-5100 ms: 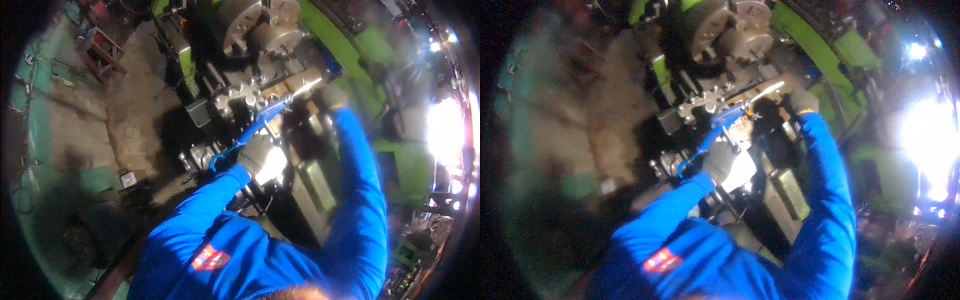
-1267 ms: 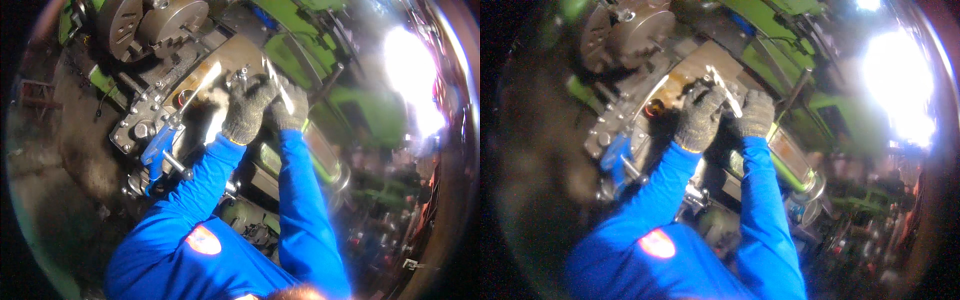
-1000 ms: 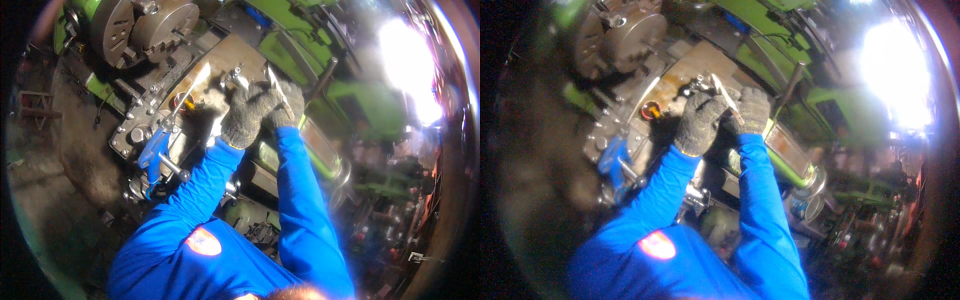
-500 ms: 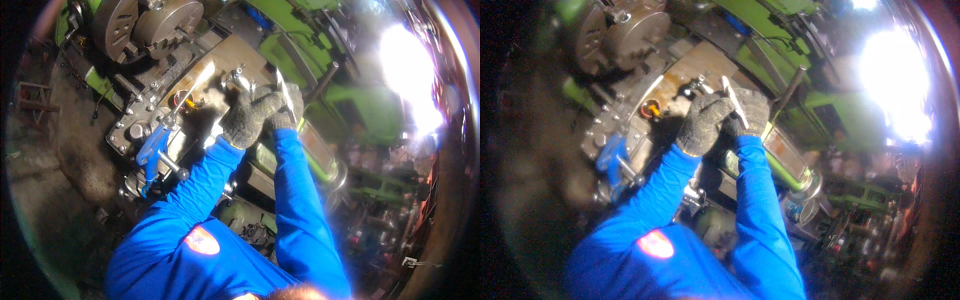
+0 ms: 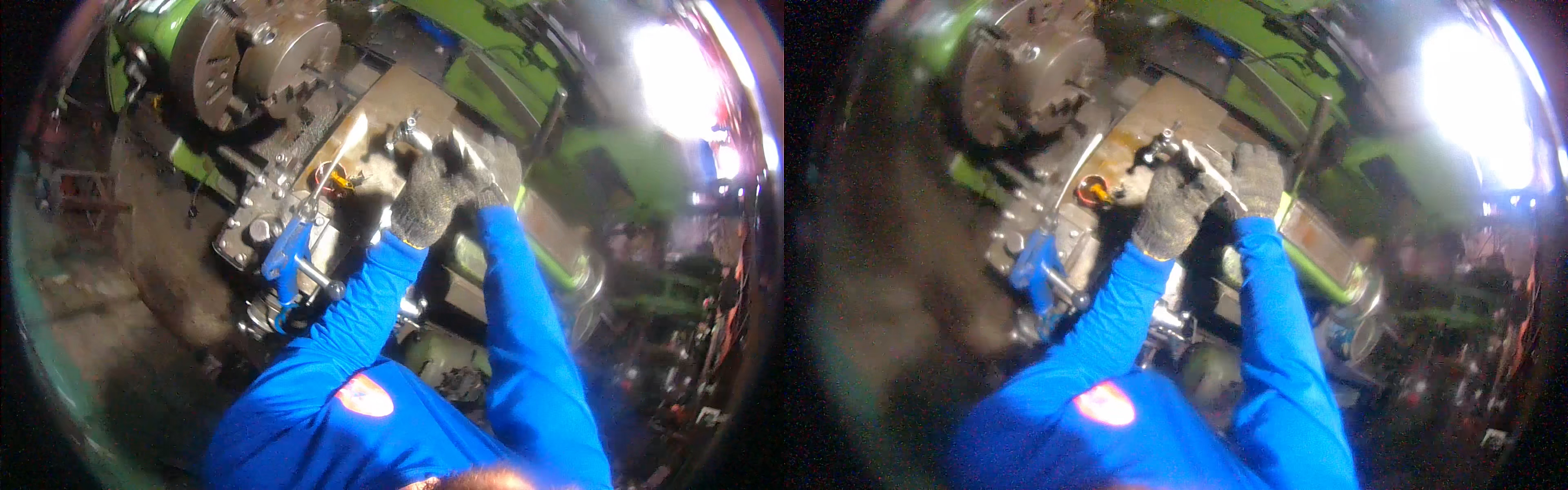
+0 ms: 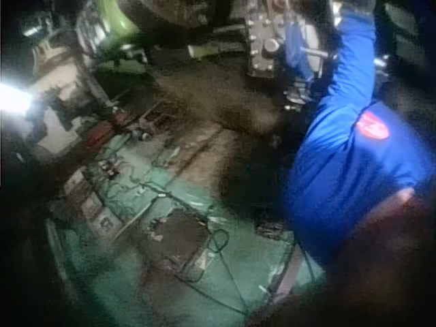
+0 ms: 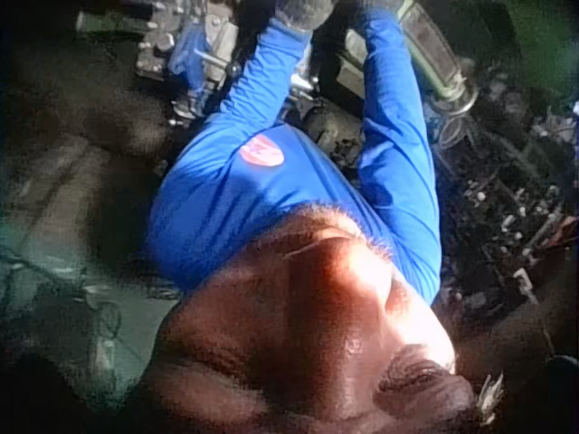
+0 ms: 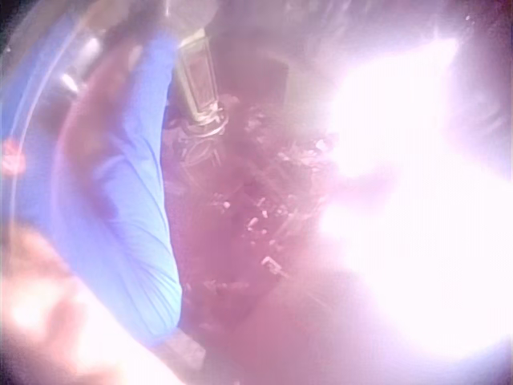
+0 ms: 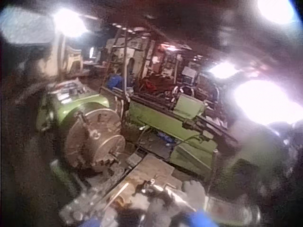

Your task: The person operates a metal lathe, using a handheld air blow gun to clear debris from the chuck and workpiece. They then use a brush to clean the chuck jaws and the rotating metal cylinder while the machine is running.

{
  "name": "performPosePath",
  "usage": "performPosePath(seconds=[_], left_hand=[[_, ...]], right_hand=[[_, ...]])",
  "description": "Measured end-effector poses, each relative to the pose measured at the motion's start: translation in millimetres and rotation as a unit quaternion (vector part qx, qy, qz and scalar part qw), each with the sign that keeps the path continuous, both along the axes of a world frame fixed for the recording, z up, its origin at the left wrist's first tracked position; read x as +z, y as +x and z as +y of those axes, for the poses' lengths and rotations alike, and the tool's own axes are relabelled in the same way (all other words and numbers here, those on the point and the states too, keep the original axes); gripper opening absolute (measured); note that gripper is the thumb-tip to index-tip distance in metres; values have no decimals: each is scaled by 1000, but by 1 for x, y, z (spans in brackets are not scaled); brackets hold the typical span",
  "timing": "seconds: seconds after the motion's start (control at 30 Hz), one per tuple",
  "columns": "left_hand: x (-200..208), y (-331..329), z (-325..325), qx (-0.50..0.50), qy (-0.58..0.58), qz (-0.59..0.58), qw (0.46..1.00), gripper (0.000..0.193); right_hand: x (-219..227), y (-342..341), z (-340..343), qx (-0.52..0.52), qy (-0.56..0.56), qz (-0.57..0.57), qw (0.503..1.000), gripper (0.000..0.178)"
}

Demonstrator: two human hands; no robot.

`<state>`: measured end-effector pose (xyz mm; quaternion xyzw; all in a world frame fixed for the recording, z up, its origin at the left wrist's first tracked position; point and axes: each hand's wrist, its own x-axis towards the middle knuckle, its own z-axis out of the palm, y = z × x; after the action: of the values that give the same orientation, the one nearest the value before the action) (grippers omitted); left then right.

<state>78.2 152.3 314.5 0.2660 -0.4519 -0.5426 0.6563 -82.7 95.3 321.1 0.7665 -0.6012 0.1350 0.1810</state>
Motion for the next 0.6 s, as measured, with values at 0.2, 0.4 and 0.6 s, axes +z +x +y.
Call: performPosePath(seconds=[0.2, 0.4, 0.6], left_hand=[[35, 19, 4, -73, 53, 31, 995, 25], [16, 22, 9, 122, -118, -290, 942, 19], [6, 23, 13, 224, -191, -432, 853, 38]], right_hand=[[22, 15, 7, -49, 61, -67, 995, 32], [20, 9, 8, -48, 76, -66, 994, 33], [17, 12, 7, -50, 82, -40, 995, 35]])
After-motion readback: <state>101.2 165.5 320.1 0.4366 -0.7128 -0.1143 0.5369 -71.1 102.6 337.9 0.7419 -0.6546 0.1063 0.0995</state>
